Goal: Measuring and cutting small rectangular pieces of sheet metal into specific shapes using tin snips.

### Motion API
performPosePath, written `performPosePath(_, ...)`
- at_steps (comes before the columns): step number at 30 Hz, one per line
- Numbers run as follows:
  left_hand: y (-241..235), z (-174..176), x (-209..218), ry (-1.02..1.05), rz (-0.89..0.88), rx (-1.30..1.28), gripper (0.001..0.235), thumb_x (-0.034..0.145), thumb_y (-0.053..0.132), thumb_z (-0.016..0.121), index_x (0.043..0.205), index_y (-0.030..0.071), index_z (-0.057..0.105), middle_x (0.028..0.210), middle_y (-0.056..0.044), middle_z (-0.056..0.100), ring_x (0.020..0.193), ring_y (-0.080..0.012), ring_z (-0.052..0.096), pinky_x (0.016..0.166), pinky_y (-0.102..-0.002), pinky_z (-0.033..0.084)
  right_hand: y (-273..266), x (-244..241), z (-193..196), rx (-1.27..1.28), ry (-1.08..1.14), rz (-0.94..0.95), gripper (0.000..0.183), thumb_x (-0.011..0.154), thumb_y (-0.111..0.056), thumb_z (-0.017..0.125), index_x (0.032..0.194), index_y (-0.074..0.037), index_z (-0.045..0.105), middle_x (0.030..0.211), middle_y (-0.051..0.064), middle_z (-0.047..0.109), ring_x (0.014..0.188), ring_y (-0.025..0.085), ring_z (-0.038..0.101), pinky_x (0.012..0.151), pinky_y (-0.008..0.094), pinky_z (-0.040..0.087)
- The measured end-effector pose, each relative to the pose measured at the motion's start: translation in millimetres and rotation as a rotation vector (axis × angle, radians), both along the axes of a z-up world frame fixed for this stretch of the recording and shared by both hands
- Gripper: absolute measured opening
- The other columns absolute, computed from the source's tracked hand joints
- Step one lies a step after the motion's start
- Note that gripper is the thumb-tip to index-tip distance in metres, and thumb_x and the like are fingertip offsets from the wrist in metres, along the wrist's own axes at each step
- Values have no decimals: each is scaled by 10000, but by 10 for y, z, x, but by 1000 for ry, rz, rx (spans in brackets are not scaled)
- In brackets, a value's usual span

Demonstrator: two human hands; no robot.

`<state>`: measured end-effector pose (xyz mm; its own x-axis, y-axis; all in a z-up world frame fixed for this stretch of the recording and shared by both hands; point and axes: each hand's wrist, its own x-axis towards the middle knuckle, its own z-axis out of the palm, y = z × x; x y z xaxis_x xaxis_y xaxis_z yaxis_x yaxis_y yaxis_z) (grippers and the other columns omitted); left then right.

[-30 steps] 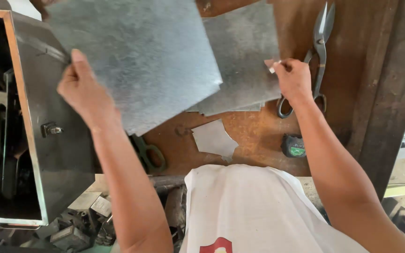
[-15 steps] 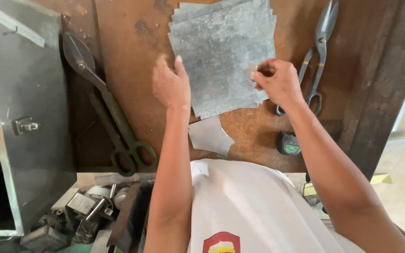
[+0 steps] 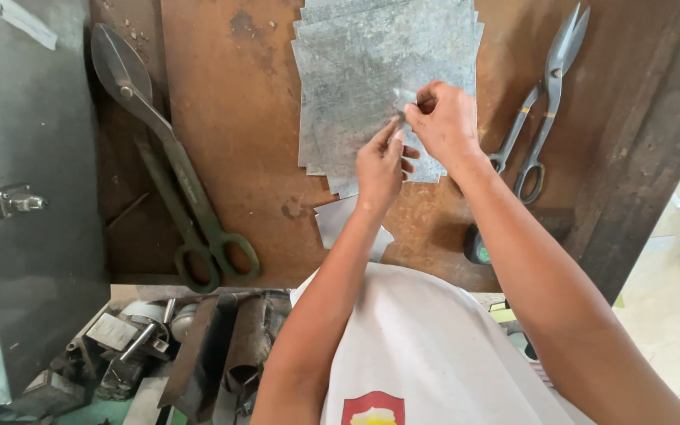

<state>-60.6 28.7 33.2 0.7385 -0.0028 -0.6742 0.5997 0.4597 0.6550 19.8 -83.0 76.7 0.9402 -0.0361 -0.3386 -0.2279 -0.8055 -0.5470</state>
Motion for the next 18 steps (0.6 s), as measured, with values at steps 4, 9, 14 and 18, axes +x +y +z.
performPosePath(4, -17, 88, 26, -16, -22, 14, 455, 1027, 185, 557, 1470, 79, 566, 761, -60, 721, 542, -77, 591, 469, -241, 479, 0, 20, 23, 0, 22, 17, 238, 863, -169, 771, 987, 29, 729, 874, 173, 761, 784, 234, 754, 732, 346, 595)
performPosePath(9, -29, 50, 9, -15, -28, 4, 479, 1022, 186, 576, 1491, 94, 544, 786, -53, 729, 555, -78, 597, 482, -236, 485, 38, 37, 59, -13, 28, 37, 233, 864, -171, 787, 974, 25, 725, 852, 173, 757, 752, 236, 746, 708, 351, 588)
performPosePath(14, -34, 67, 13, -23, -15, -4, 493, 1020, 189, 586, 1501, 96, 531, 802, -52, 728, 565, -85, 618, 496, -242, 496, 111, 15, 73, -21, -29, 36, 189, 880, -153, 779, 942, 15, 718, 848, 160, 760, 740, 242, 746, 701, 354, 587)
performPosePath(18, -11, 29, -32, -49, -58, 132, 451, 1015, 175, 592, 1458, 96, 579, 798, -66, 747, 573, -94, 649, 531, -259, 533, 217, 8, 149, -90, -41, 101, 156, 935, -151, 758, 937, -6, 702, 864, 134, 734, 729, 269, 721, 672, 382, 568)
